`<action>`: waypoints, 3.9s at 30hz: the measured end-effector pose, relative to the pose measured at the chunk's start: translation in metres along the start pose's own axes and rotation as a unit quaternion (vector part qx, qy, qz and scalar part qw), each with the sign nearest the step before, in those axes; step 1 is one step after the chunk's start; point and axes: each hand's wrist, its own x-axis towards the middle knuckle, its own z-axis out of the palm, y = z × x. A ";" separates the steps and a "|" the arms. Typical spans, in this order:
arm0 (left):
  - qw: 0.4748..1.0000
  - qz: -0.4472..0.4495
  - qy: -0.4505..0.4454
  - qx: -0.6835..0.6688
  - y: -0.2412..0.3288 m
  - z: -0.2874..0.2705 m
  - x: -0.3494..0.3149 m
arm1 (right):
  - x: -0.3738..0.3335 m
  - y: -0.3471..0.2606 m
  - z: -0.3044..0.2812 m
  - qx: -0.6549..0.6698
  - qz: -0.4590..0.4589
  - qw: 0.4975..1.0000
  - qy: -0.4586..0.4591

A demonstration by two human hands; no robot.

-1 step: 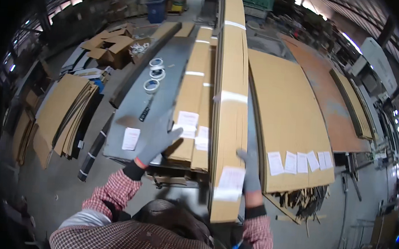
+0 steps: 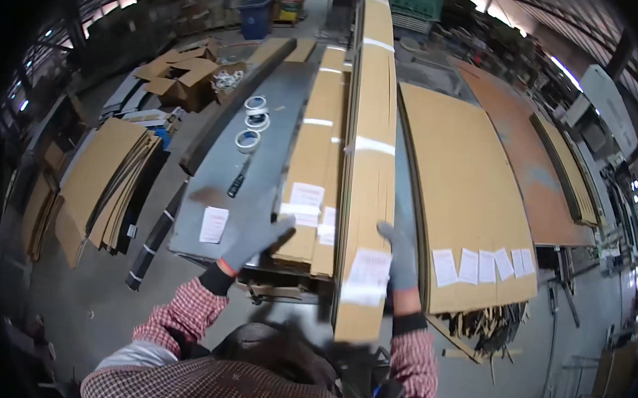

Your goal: Apply adhesive tape and product labels to narrow cardboard sheets and bundle them together.

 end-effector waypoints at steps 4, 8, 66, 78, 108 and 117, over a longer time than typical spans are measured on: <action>0.985 -0.056 -0.101 -0.125 -0.052 0.019 -0.033 | 0.137 0.018 0.039 -0.166 -0.085 0.982 -0.013; 0.982 -0.063 -0.085 -0.159 -0.070 0.041 -0.045 | 0.191 0.042 0.029 -0.126 0.044 0.991 -0.024; 0.944 -0.222 -0.194 -0.145 0.189 0.387 -0.282 | -0.284 0.000 -0.371 -0.234 0.342 0.903 -0.112; 0.888 -0.184 -0.334 -0.257 0.245 0.256 -0.232 | -0.272 -0.123 -0.205 -0.528 0.164 0.782 -0.289; 0.872 -0.015 -0.346 -0.345 0.150 0.306 -0.212 | -0.273 0.052 -0.212 -0.816 -0.073 0.552 0.154; 0.900 0.132 -0.411 0.062 0.196 0.377 -0.210 | -0.265 -0.069 -0.203 -0.663 0.156 0.730 -0.051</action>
